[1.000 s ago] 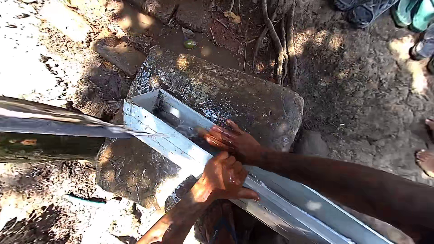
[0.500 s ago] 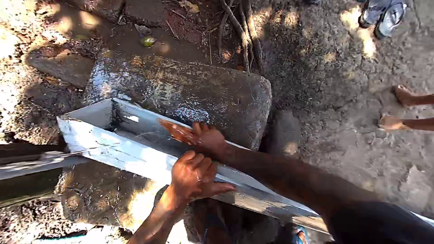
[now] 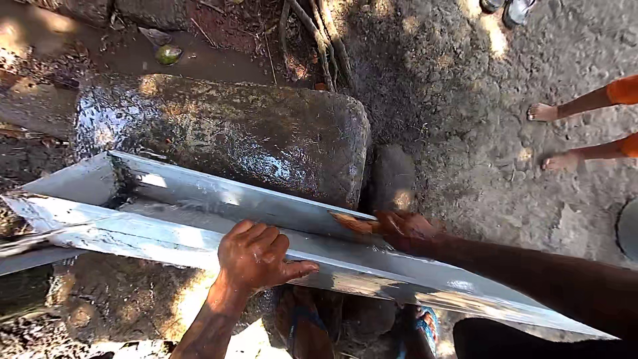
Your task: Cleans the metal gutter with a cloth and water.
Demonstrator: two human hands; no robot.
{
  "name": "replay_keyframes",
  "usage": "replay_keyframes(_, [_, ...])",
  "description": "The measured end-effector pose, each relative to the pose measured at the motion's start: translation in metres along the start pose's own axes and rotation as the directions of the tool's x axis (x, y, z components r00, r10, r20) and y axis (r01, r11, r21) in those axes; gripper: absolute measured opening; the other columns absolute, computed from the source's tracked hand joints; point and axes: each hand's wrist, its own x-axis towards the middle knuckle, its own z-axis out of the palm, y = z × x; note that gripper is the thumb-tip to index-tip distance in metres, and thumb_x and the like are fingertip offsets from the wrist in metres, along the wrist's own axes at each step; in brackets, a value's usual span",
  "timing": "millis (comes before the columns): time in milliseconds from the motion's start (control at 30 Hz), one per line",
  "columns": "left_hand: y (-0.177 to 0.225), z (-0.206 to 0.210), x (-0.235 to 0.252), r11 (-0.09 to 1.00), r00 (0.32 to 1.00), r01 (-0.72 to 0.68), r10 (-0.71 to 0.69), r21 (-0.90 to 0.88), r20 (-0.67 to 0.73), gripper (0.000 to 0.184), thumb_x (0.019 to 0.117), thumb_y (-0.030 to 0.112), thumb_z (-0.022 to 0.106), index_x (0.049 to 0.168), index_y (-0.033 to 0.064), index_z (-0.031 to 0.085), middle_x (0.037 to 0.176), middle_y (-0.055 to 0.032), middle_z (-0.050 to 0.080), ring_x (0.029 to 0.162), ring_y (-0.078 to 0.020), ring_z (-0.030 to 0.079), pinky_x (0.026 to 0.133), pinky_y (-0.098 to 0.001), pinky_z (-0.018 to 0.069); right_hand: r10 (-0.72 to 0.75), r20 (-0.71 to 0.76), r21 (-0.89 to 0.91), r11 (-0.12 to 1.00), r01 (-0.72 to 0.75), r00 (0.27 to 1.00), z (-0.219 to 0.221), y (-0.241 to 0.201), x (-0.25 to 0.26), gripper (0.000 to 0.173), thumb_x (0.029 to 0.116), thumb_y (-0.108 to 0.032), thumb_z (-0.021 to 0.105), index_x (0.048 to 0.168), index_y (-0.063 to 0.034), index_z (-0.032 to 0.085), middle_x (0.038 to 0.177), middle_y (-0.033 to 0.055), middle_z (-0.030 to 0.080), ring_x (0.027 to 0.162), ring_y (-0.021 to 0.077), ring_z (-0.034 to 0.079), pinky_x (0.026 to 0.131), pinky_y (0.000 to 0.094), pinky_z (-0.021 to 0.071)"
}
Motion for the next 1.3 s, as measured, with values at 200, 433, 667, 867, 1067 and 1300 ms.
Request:
replay_keyframes(200, [0.004, -0.001, 0.000, 1.000, 0.999, -0.002, 0.002, 0.001, -0.042, 0.079, 0.0848, 0.088, 0.042, 0.055, 0.0146, 0.048, 0.050, -0.0024, 0.047, 0.047, -0.0211, 0.049, 0.053, -0.0398, 0.0404, 0.070, 0.006, 0.174, 0.982, -0.070, 0.998, -0.010, -0.150, 0.228, 0.035, 0.1026, -0.032, 0.053, 0.125, -0.0056, 0.060, 0.090, 0.0159, 0.070, 0.076, 0.0374, 0.071, 0.059, 0.0553, 0.0559])
replay_keyframes(433, [0.004, 0.007, 0.001, 1.000, 0.997, 0.000, 0.001, 0.003, -0.083, 0.079, 0.0823, 0.091, 0.042, 0.054, 0.0173, 0.050, 0.050, 0.0004, 0.049, 0.049, -0.0183, 0.050, 0.057, -0.0380, 0.0425, -0.094, 0.183, 0.339, 0.940, 0.027, 0.979, -0.049, -0.211, 0.334, 0.045, 0.1031, -0.027, 0.058, 0.145, -0.0116, 0.049, 0.104, 0.0191, 0.071, 0.097, 0.0415, 0.070, 0.078, 0.0631, 0.0563])
replay_keyframes(667, [0.004, 0.009, 0.001, 0.999, 0.998, 0.028, -0.030, -0.035, -0.051, 0.081, 0.0846, 0.090, 0.039, 0.057, 0.0147, 0.049, 0.051, -0.0021, 0.048, 0.048, -0.0213, 0.050, 0.055, -0.0400, 0.0417, 0.123, 0.449, 0.073, 0.982, -0.173, 0.885, -0.020, -0.034, 0.074, 0.054, 0.1058, -0.038, 0.048, 0.149, -0.0059, 0.042, 0.109, 0.0259, 0.069, 0.090, 0.0494, 0.070, 0.075, 0.0678, 0.0542])
replay_keyframes(867, [0.001, 0.009, 0.002, 1.000, 0.999, 0.016, -0.017, -0.022, -0.034, 0.081, 0.0855, 0.089, 0.039, 0.056, 0.0138, 0.047, 0.050, -0.0030, 0.046, 0.046, -0.0219, 0.047, 0.052, -0.0400, 0.0377, 0.230, 0.542, -0.023, 0.965, -0.260, 0.808, -0.025, 0.017, -0.009, 0.061, 0.1012, -0.042, 0.058, 0.148, -0.0054, 0.044, 0.100, 0.0255, 0.071, 0.085, 0.0491, 0.070, 0.074, 0.0659, 0.0536])
replay_keyframes(1067, [0.000, 0.005, 0.003, 1.000, 1.000, 0.010, -0.010, -0.003, -0.002, 0.083, 0.0831, 0.090, 0.041, 0.055, 0.0129, 0.048, 0.050, -0.0043, 0.048, 0.048, -0.0229, 0.050, 0.053, -0.0417, 0.0404, -0.086, -0.108, -0.073, 0.994, 0.078, 0.990, 0.013, -0.097, 0.129, 0.057, 0.0995, -0.020, 0.058, 0.155, -0.0194, 0.045, 0.132, 0.0181, 0.062, 0.113, 0.0372, 0.064, 0.087, 0.0593, 0.0517])
replay_keyframes(1300, [-0.003, 0.001, 0.003, 1.000, 1.000, -0.020, 0.020, 0.003, 0.012, 0.084, 0.0846, 0.090, 0.040, 0.056, 0.0110, 0.048, 0.051, -0.0066, 0.050, 0.049, -0.0249, 0.052, 0.053, -0.0429, 0.0403, -0.457, -0.235, -0.082, 0.889, 0.451, 0.858, 0.034, -0.085, 0.121, 0.057, 0.1029, -0.003, 0.047, 0.158, -0.0197, 0.043, 0.164, -0.0006, 0.040, 0.154, 0.0152, 0.031, 0.129, 0.0433, 0.0190])
